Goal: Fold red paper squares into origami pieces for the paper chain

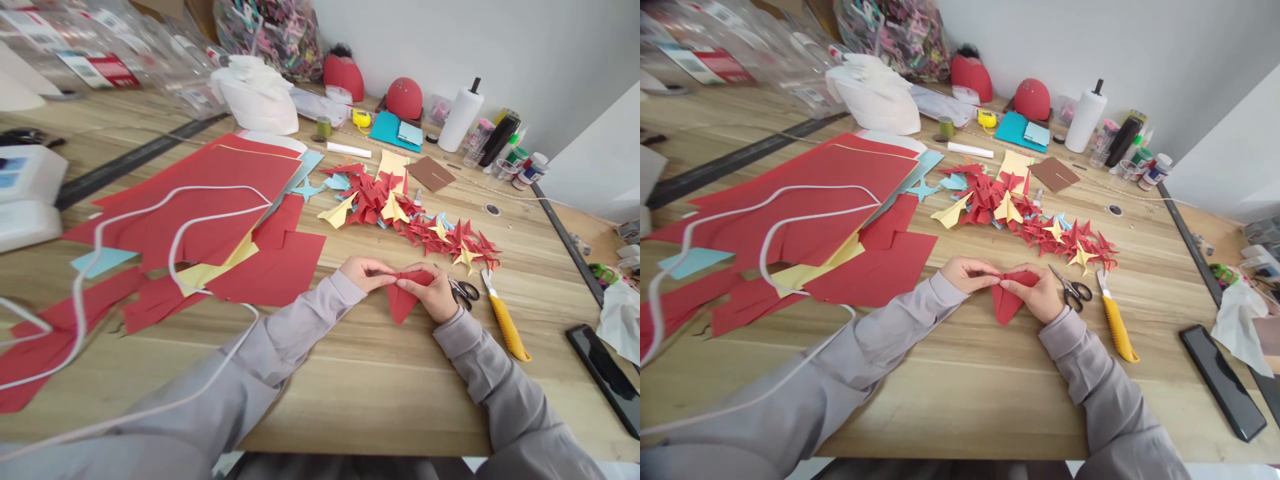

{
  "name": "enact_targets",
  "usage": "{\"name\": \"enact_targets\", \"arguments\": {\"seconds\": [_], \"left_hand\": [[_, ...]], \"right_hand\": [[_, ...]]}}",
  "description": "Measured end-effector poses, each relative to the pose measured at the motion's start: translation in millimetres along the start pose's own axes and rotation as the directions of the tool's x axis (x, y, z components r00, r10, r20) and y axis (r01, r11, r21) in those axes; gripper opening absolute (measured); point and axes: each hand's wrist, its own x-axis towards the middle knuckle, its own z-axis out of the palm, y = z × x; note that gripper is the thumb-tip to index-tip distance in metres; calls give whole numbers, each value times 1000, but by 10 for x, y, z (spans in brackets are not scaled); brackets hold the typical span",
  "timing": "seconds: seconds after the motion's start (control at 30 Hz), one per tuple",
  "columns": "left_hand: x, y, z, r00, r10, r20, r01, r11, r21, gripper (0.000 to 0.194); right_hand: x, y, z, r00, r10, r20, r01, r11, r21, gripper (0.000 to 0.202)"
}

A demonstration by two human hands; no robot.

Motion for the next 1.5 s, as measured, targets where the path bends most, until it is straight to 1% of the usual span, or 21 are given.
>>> {"name": "enact_targets", "arguments": {"seconds": [0.2,0.4,0.63,0.83,1.07,1.33,1.5], "left_hand": [[-11,15,5,1000,0,15,0,1000,-15,23],[-5,18,0,1000,-6,-7,6,1000,1,21],[5,-22,15,999,-29,-32,29,1000,-3,19],[9,-32,37,996,-77,-47,76,997,-31,19],[8,3,50,986,-157,-48,152,984,-89,19],[10,-17,57,978,-200,-61,197,979,-45,21],[18,-27,60,980,-187,-70,185,982,-42,19]], "right_hand": [[1,-13,-11,1000,21,1,-21,1000,15,29],[6,-37,-15,999,36,10,-37,999,7,30],[10,-10,-7,999,33,-16,-32,999,11,27],[15,2,2,1000,7,-27,-7,1000,12,24],[13,-33,9,999,39,-34,-39,999,-3,25],[13,-39,21,997,56,-48,-55,998,15,27],[13,-29,27,997,66,-50,-64,997,38,27]]}}
